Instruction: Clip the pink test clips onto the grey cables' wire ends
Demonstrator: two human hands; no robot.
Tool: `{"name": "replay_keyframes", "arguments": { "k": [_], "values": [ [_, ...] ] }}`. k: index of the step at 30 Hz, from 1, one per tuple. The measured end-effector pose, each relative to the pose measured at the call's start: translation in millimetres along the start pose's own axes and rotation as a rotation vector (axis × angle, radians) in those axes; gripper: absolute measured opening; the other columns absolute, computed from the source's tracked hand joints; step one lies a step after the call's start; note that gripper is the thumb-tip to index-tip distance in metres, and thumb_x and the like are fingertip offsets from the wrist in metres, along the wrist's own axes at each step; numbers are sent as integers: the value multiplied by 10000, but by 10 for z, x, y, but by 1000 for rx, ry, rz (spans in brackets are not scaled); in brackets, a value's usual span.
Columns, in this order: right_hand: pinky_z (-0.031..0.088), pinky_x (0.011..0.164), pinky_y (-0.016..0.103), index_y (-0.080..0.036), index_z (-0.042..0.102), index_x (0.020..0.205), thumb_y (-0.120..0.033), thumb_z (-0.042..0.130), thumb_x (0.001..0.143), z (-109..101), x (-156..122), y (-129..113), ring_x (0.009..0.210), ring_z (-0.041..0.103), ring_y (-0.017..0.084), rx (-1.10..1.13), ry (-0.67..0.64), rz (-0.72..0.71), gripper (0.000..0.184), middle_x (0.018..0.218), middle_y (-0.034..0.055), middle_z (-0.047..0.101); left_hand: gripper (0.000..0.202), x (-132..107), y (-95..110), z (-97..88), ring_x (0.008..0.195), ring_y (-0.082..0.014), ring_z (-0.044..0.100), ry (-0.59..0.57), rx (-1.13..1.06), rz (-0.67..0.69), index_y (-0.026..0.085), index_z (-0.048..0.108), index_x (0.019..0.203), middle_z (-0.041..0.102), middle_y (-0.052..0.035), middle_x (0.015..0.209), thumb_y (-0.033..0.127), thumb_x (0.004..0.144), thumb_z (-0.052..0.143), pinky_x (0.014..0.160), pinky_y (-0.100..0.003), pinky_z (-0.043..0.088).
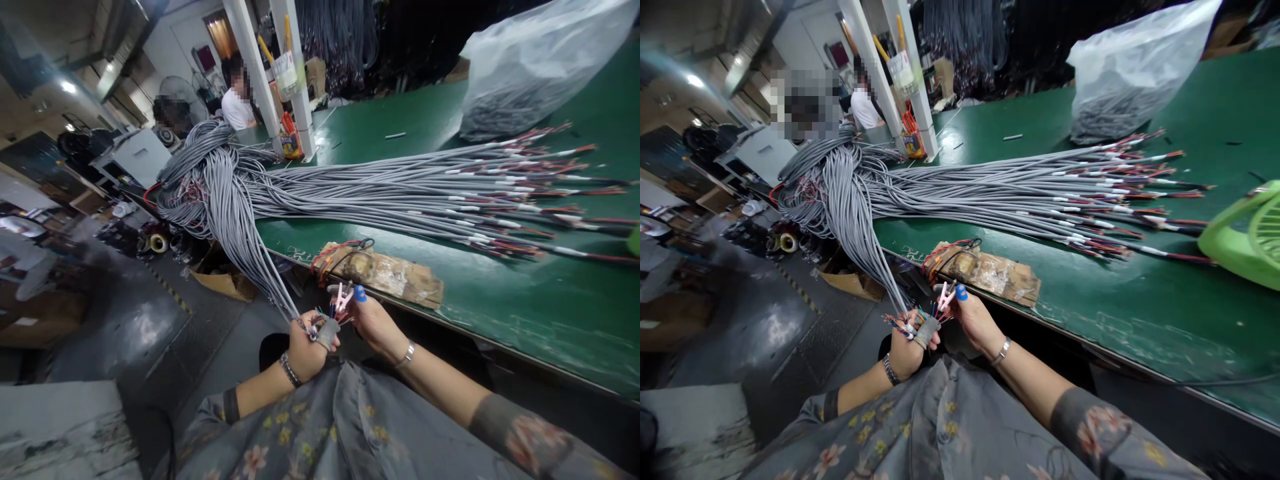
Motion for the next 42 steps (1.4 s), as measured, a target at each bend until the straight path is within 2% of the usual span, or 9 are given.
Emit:
{"name": "replay_keyframes", "arguments": {
  "k": [6,10,16,20,24,31,34,37,42],
  "values": [
    [440,572,280,-215,714,736,-628,761,560,7,40,43,557,537,137,225,38,77,452,680,3,681,366,12,-54,-9,413,-99,527,-19,56,56,170,555,619,599,-13,502,498,763,627,433,-206,427],
    [462,598,271,-211,703,725,-551,770,626,-7,48,87,586,556,132,284,73,101,360,685,-3,682,340,25,-98,-3,414,-96,523,-37,84,62,168,560,620,596,-11,500,458,788,614,434,-202,420],
    [468,543,241,-207,713,779,-680,709,589,73,-49,102,593,567,126,301,-8,164,510,718,21,681,344,-8,-102,-38,410,-96,524,-34,49,66,157,575,658,597,-13,509,476,777,623,421,-198,420],
    [477,560,236,-174,699,768,-602,784,559,144,-193,196,608,579,123,205,-151,299,483,715,30,665,337,-47,-99,-62,431,-99,539,-63,44,90,148,585,690,609,-20,531,469,788,613,442,-201,441],
    [408,506,210,-162,653,697,-414,869,525,99,-268,264,509,517,87,55,-127,329,373,583,-20,605,288,-51,-88,-79,453,-97,535,-87,135,139,148,576,647,601,-16,529,388,806,600,468,-201,436],
    [435,627,280,-172,663,651,-458,826,561,209,-272,39,588,543,127,-181,-156,123,341,633,-4,636,182,6,-174,21,488,-93,510,-273,279,97,155,572,591,589,6,539,267,683,682,471,-191,403],
    [439,651,301,-178,674,730,-473,794,608,206,-278,38,623,562,148,-184,-199,124,341,662,5,649,242,30,-200,2,456,-98,525,-251,190,33,153,585,606,596,-5,525,355,707,672,462,-201,431],
    [424,616,284,-177,652,805,-455,827,563,133,-288,134,630,562,143,-88,-173,192,408,712,11,656,411,51,-189,-48,410,-100,524,-160,62,-21,153,573,567,587,-20,484,528,718,642,442,-212,454],
    [358,552,247,-172,610,727,-457,826,570,97,-294,198,540,483,98,-29,-78,181,390,588,-17,607,495,62,-116,-44,411,-104,539,-122,3,-14,149,580,535,599,-33,478,618,667,667,451,-218,479]
  ]
}}
Point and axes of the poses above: each hand's wrist, its own x-axis towards the middle knuckle, its own z-axis out of the palm, y = z × x, the point moved 9 cm from there along x, towards the middle knuckle
